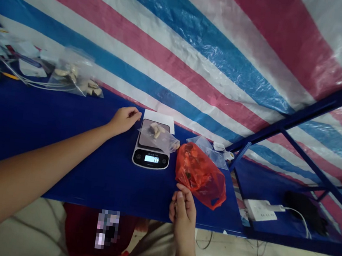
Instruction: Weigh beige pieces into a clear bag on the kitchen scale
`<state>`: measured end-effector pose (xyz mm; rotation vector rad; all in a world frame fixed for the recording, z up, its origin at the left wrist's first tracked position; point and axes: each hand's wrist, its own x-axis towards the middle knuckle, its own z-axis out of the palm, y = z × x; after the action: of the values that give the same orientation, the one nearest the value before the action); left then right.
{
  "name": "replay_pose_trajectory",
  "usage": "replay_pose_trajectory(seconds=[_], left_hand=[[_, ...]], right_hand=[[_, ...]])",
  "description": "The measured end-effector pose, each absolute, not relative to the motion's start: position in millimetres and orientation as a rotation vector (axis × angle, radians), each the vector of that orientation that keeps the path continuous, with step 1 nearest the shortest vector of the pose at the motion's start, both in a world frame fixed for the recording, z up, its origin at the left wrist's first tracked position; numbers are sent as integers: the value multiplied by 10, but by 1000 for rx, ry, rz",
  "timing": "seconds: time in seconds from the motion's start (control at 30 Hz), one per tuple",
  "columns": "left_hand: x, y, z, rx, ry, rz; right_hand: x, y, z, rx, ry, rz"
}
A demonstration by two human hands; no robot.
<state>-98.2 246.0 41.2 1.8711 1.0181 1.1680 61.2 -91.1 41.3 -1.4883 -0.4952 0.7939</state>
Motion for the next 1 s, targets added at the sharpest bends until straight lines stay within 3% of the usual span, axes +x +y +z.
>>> replay_pose_trajectory(seconds=[0.2,0.43,0.63,0.77,1.0], left_hand=[[-972,2462,409,1898,1025,1145],[-979,2433,430,1990,1021,1137],[-1014,2377,470,2215,972,1074],[-1044,2344,522,2393,959,1035],[-1180,2418,628,2562,1091,1064]], right_hand=[[484,-707,583,-1328,-327,936],[592,-470,526,-1462,-512,808],[500,-464,377,-1916,-1004,346],[409,-436,318,-1962,-1221,155],[422,-540,369,-1874,-972,322]])
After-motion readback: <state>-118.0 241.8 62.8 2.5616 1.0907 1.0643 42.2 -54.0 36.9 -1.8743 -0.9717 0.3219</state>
